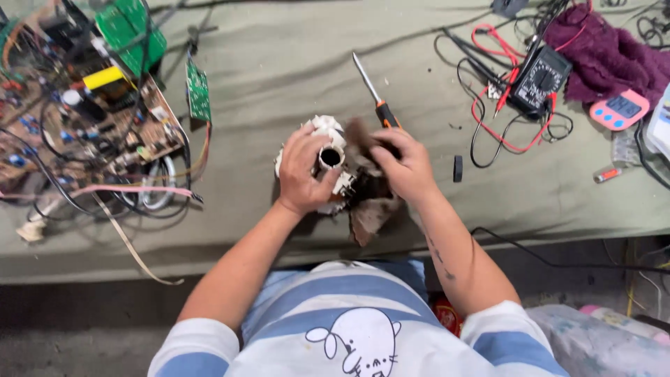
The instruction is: Cleaning a television deflection yoke using a cloth
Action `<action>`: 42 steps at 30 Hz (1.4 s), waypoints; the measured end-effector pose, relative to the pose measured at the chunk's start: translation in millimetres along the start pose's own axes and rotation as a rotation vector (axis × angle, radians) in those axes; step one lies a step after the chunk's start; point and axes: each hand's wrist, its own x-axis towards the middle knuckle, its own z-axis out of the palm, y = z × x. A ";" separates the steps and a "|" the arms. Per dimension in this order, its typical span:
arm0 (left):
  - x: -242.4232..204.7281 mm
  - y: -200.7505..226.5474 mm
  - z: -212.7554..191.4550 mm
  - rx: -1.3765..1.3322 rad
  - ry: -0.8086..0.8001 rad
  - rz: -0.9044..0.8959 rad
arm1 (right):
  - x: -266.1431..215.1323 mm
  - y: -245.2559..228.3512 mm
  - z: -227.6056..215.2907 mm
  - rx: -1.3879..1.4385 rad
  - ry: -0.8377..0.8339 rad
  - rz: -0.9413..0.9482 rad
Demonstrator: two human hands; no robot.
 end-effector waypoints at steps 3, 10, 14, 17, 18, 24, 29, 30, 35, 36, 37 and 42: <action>-0.7 1.1 -0.3 -0.010 -0.006 0.011 | 6.4 -27.8 16.6 -0.181 -0.119 -0.139; -2.2 -3.5 1.7 -0.018 -0.015 0.006 | -15.7 -62.6 -4.8 -0.568 -0.344 -0.119; -4.6 -5.2 0.6 -0.017 -0.026 0.016 | -29.1 -34.0 -18.1 -0.210 -0.280 0.002; -2.4 -5.9 1.8 -0.005 -0.024 0.021 | -41.8 -12.3 -26.8 0.176 0.090 0.139; -3.3 -6.5 1.3 0.006 -0.024 0.034 | -49.2 -5.8 -25.8 0.260 0.240 0.161; -0.5 -4.1 -2.8 -0.034 -0.034 0.032 | -81.2 44.3 -12.7 0.218 0.459 0.167; -3.0 -6.7 -0.9 -0.042 -0.022 0.012 | -60.8 -20.2 7.6 -0.053 0.314 -0.048; -3.7 -7.5 -0.3 -0.042 -0.020 0.017 | -52.4 -24.8 14.4 -0.136 0.252 -0.143; 0.5 -4.9 -2.0 -0.016 -0.040 0.033 | -36.1 -33.7 46.9 -0.509 0.159 -0.172; -0.3 -4.5 -1.8 -0.009 -0.042 0.031 | -39.1 -37.5 46.2 -0.549 0.160 -0.212; -1.2 -4.2 -1.7 -0.003 -0.043 0.030 | -42.1 -41.3 45.9 -0.590 0.160 -0.251; 4.4 3.1 -3.3 -0.010 -0.050 0.048 | -37.2 -53.3 37.6 -0.645 0.106 -0.243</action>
